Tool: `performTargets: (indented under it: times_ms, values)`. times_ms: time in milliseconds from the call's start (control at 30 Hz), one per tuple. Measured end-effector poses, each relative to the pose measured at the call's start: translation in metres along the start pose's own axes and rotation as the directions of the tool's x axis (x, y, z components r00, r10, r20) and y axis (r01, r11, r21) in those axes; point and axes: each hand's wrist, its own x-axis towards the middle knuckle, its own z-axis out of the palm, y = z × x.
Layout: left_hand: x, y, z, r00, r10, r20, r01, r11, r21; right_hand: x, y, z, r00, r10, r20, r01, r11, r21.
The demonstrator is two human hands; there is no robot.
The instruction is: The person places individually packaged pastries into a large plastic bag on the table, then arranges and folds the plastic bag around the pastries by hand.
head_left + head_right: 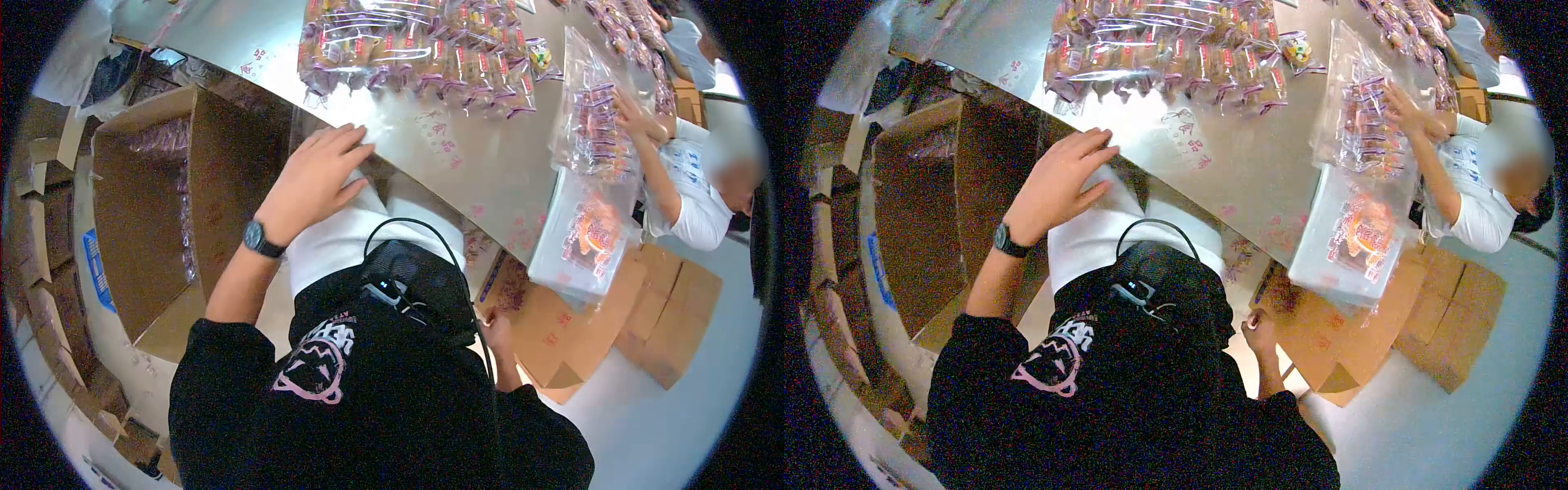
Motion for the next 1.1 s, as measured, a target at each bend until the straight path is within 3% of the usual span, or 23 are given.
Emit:
performTargets:
  times_ms: [67,100,200,233,267,300,333,433,533,633,700,767,933,1033,1100]
  values:
    - [-0.015,0.001,-0.010,0.994,-0.079,-0.074,0.077,0.997,-0.031,0.013,-0.012,-0.004,0.996,-0.054,0.075,0.052,0.998,0.030]
    - [-0.021,0.005,-0.010,0.954,-0.191,-0.230,0.188,0.982,-0.034,0.019,-0.018,-0.006,0.991,-0.079,0.105,0.074,0.996,0.047]
    - [-0.037,0.007,0.000,0.660,-0.460,-0.594,0.471,0.869,-0.150,0.032,-0.064,-0.041,0.997,0.024,0.078,-0.007,0.979,-0.204]
    - [-0.039,0.001,0.010,0.582,-0.651,-0.488,0.471,0.758,-0.451,0.034,-0.077,-0.055,0.997,0.050,0.063,-0.029,0.955,-0.294]
    - [-0.045,-0.004,0.022,0.507,-0.801,-0.319,0.440,0.559,-0.703,0.033,-0.085,-0.066,0.994,-0.109,0.016,0.110,0.968,-0.226]
    - [-0.052,-0.007,0.027,0.450,-0.887,-0.107,0.378,0.297,-0.877,0.031,-0.103,-0.075,0.977,-0.210,0.048,0.214,0.971,-0.105]
    - [-0.047,-0.004,0.025,0.439,-0.898,0.032,0.324,0.125,-0.938,0.031,-0.129,-0.089,0.949,-0.308,0.071,0.308,0.951,0.018]
    - [-0.046,-0.001,0.029,0.543,-0.832,0.115,0.393,0.131,-0.910,0.022,-0.235,-0.136,0.801,-0.598,-0.009,0.583,0.778,0.235]
    - [-0.047,0.005,0.030,0.594,-0.798,0.102,0.387,0.172,-0.906,0.031,-0.359,-0.154,0.401,-0.897,-0.188,0.915,0.382,0.130]
    - [-0.048,0.003,0.023,0.634,-0.766,0.110,0.381,0.184,-0.906,0.090,-0.463,-0.126,0.193,-0.973,-0.124,0.978,0.201,-0.059]
    - [-0.052,0.002,0.024,0.636,-0.759,0.136,0.389,0.164,-0.907,0.127,-0.504,-0.093,0.248,-0.966,-0.066,0.945,0.257,-0.202]
    - [-0.050,0.007,0.027,0.582,-0.808,0.087,0.387,0.181,-0.904,0.134,-0.526,-0.100,0.255,-0.963,-0.086,0.943,0.267,-0.200]
    - [-0.058,0.011,0.038,0.570,-0.817,0.091,0.356,0.145,-0.923,0.141,-0.532,-0.091,0.329,-0.935,-0.135,0.909,0.352,-0.223]
    - [-0.060,0.015,0.037,0.569,-0.815,0.106,0.396,0.159,-0.904,0.150,-0.531,-0.092,0.207,-0.948,-0.243,0.937,0.264,-0.229]
    - [-0.064,0.012,0.036,0.571,-0.815,0.102,0.396,0.164,-0.903,0.156,-0.533,-0.092,0.202,-0.951,-0.232,0.943,0.253,-0.216]
